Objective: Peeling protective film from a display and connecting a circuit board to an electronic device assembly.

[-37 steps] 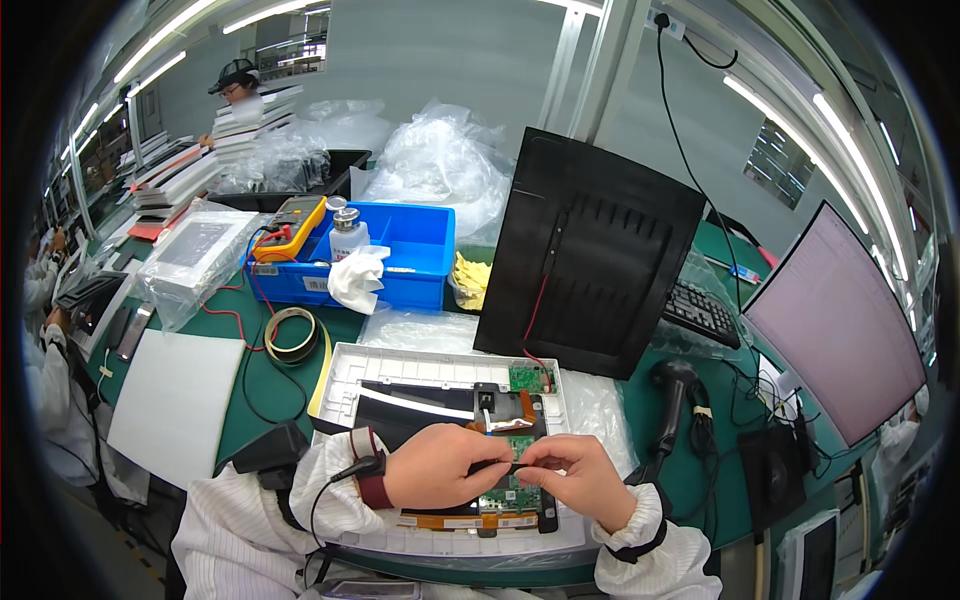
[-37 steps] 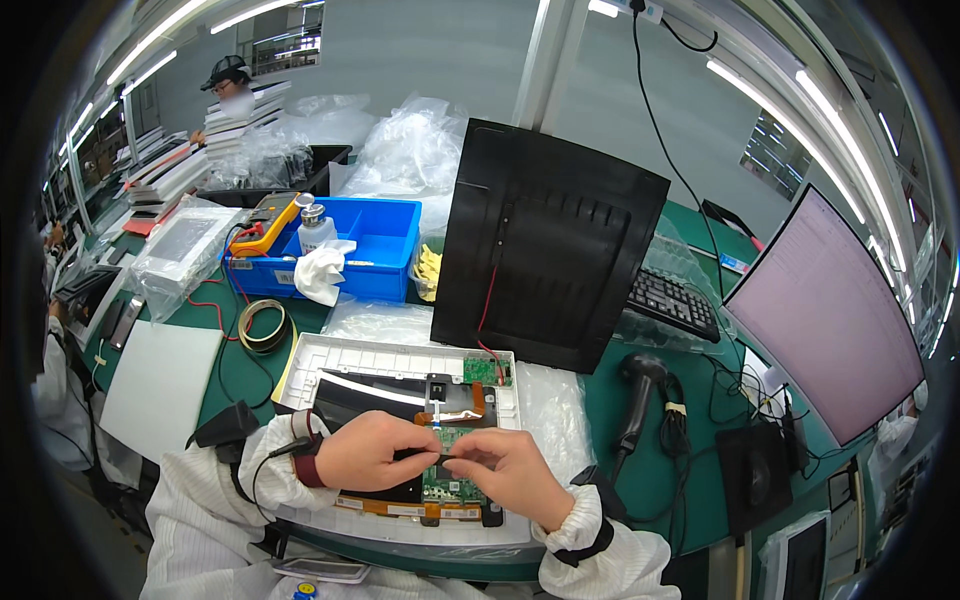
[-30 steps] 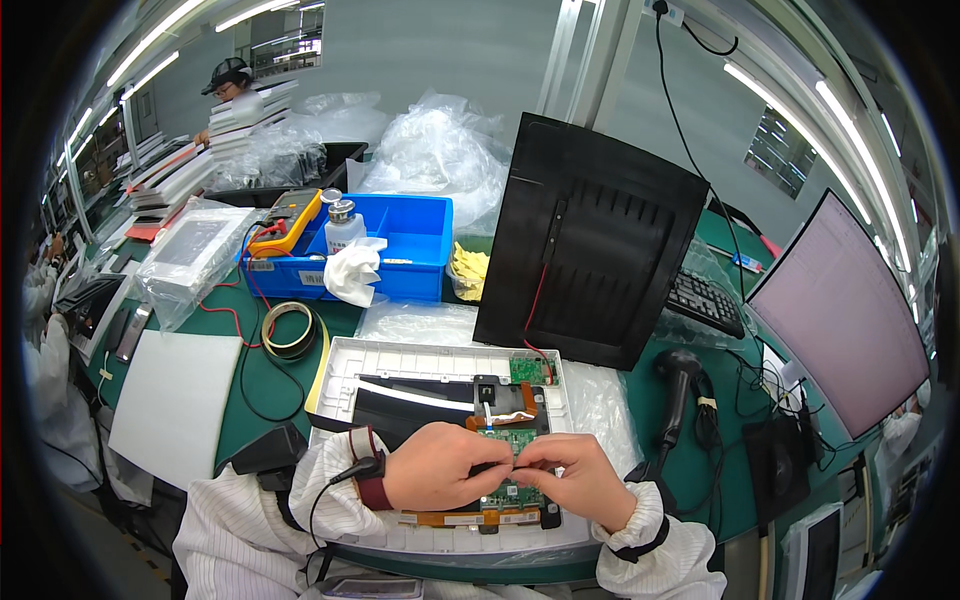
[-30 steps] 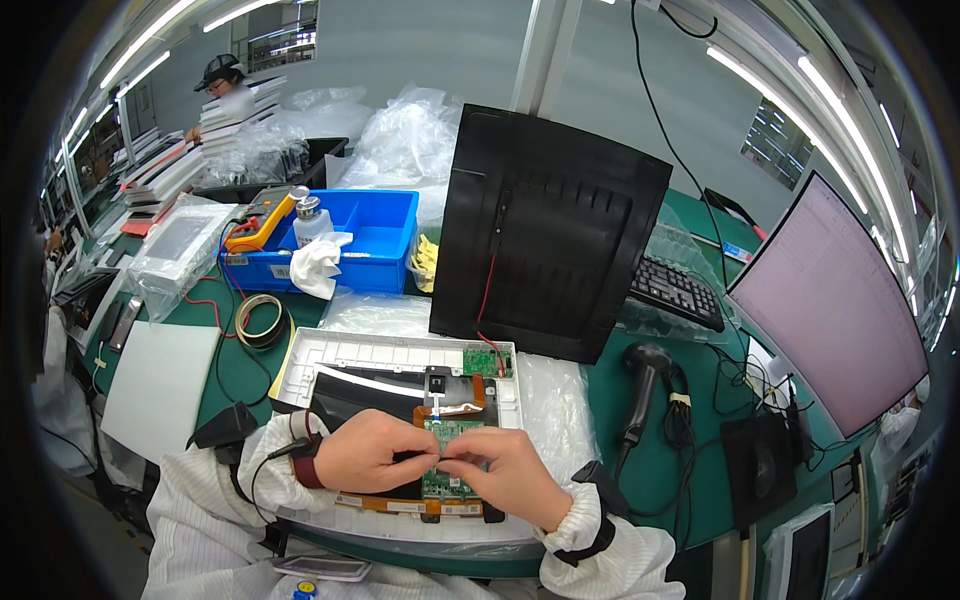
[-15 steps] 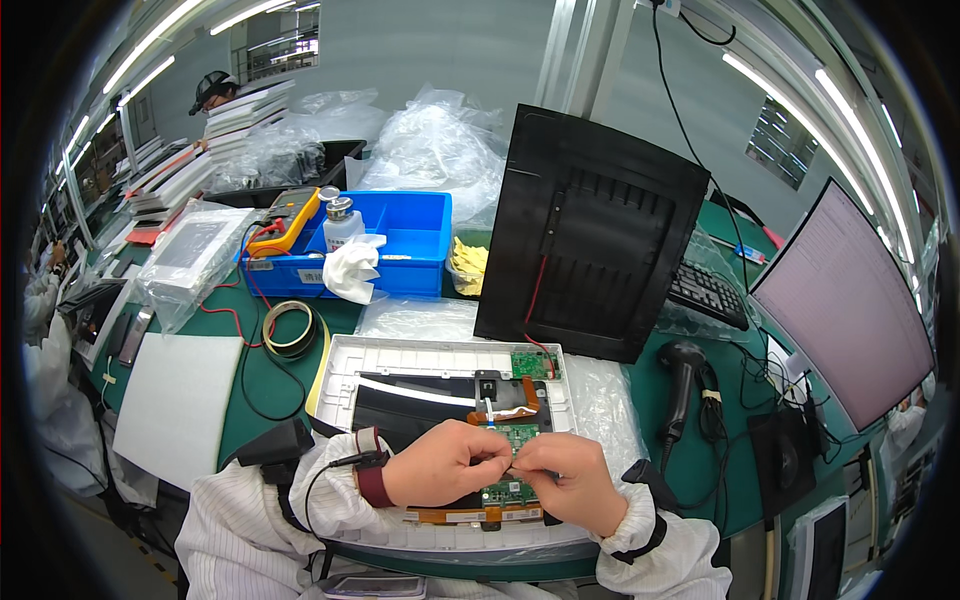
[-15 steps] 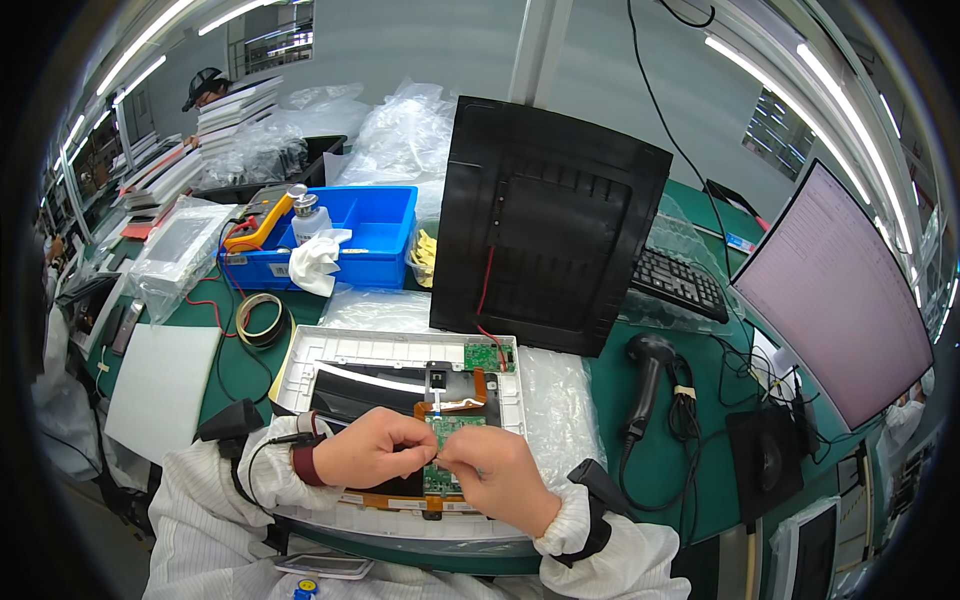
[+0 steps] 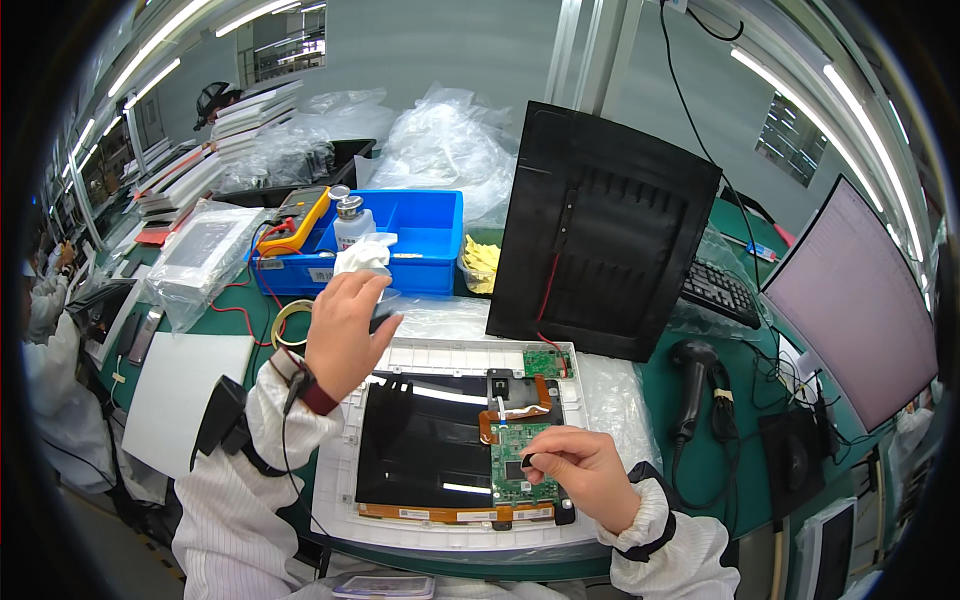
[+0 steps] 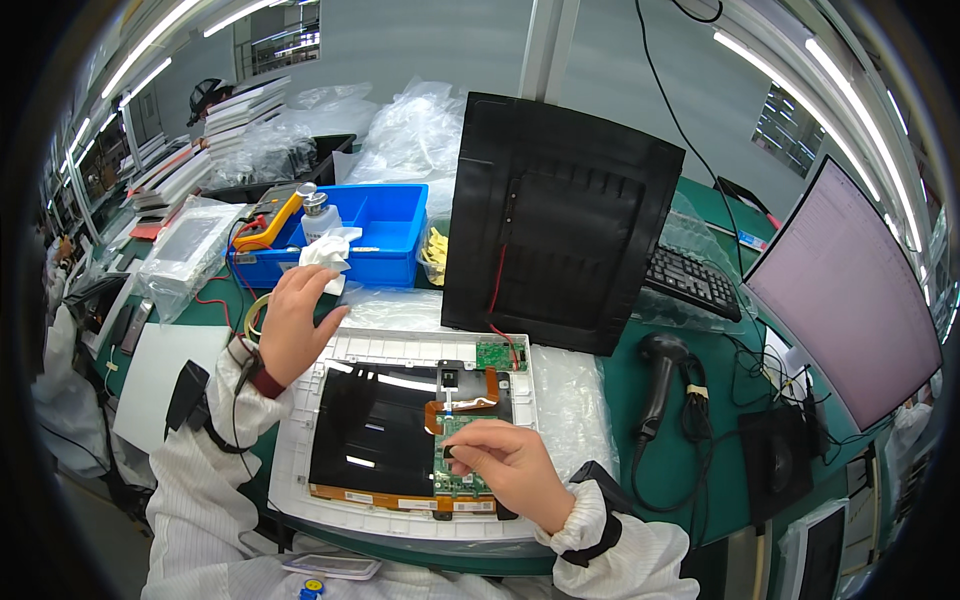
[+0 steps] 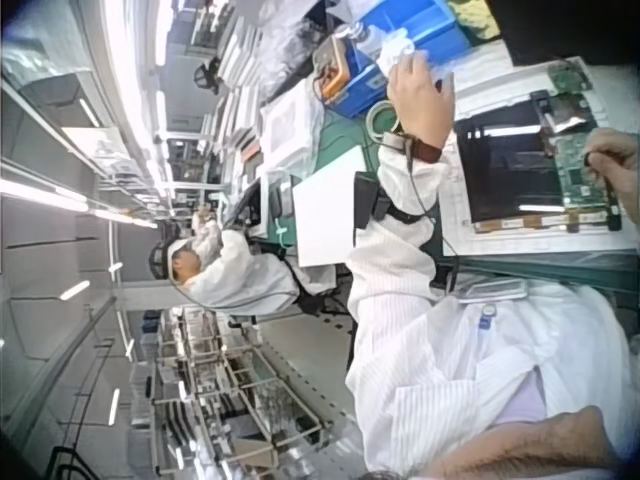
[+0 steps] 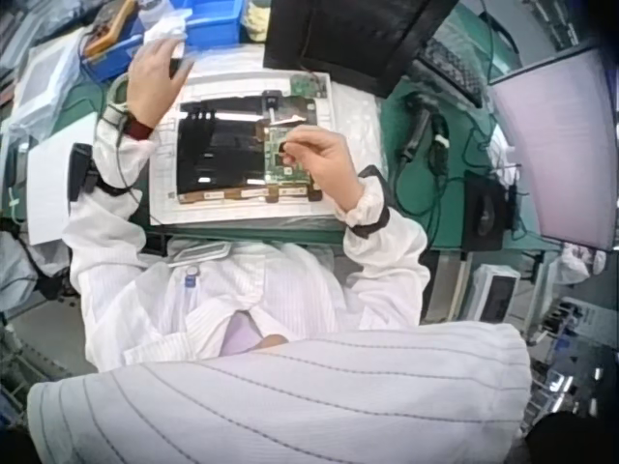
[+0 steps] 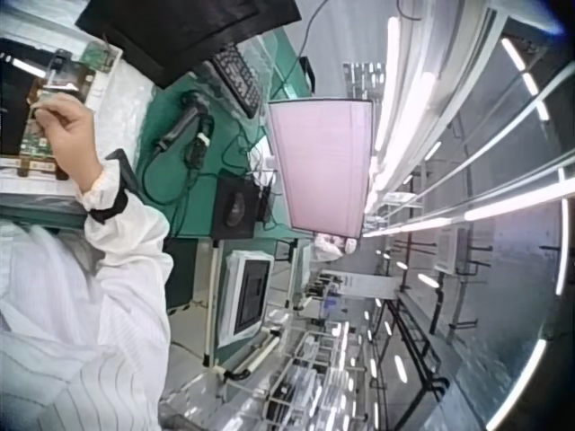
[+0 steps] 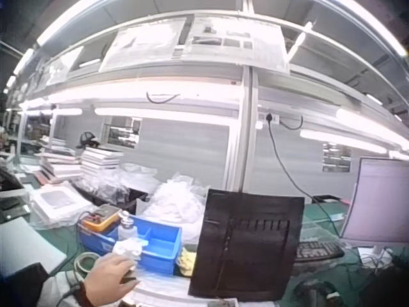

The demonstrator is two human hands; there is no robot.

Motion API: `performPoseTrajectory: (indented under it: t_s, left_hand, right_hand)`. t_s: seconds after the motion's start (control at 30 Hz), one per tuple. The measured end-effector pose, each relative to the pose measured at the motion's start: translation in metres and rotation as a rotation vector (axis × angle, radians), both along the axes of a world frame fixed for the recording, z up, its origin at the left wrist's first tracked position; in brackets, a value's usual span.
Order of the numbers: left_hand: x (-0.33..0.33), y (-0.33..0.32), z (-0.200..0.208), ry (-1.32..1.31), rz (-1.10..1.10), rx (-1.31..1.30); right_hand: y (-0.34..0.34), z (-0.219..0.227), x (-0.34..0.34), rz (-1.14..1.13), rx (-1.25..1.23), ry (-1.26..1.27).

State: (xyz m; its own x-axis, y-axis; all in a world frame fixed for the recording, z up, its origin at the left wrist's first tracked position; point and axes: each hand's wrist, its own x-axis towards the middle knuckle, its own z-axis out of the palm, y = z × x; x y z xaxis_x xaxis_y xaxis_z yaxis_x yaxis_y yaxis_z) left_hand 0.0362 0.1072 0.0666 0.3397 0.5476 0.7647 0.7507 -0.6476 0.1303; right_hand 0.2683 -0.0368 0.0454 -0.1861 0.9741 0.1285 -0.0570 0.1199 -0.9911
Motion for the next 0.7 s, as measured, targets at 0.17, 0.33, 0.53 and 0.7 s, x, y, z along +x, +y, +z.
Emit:
performPoseTrajectory:
  t_s: [0.17,0.33,0.53,0.7]
  left_hand:
    - [0.021,-0.061,-0.001,-0.177,-0.651,-0.936]
    - [0.034,-0.088,-0.005,-0.176,-0.859,-1.224]
    - [0.037,-0.092,-0.012,-0.239,-0.866,-1.199]
    - [0.037,-0.093,-0.015,-0.268,-0.867,-1.232]
  right_hand:
    - [-0.003,0.001,0.003,0.072,-0.117,0.015]
    - [-0.006,0.001,0.001,0.182,-0.162,0.017]
    - [-0.007,0.003,0.002,0.196,-0.143,-0.078]
    - [-0.006,0.004,0.001,0.204,-0.161,-0.094]
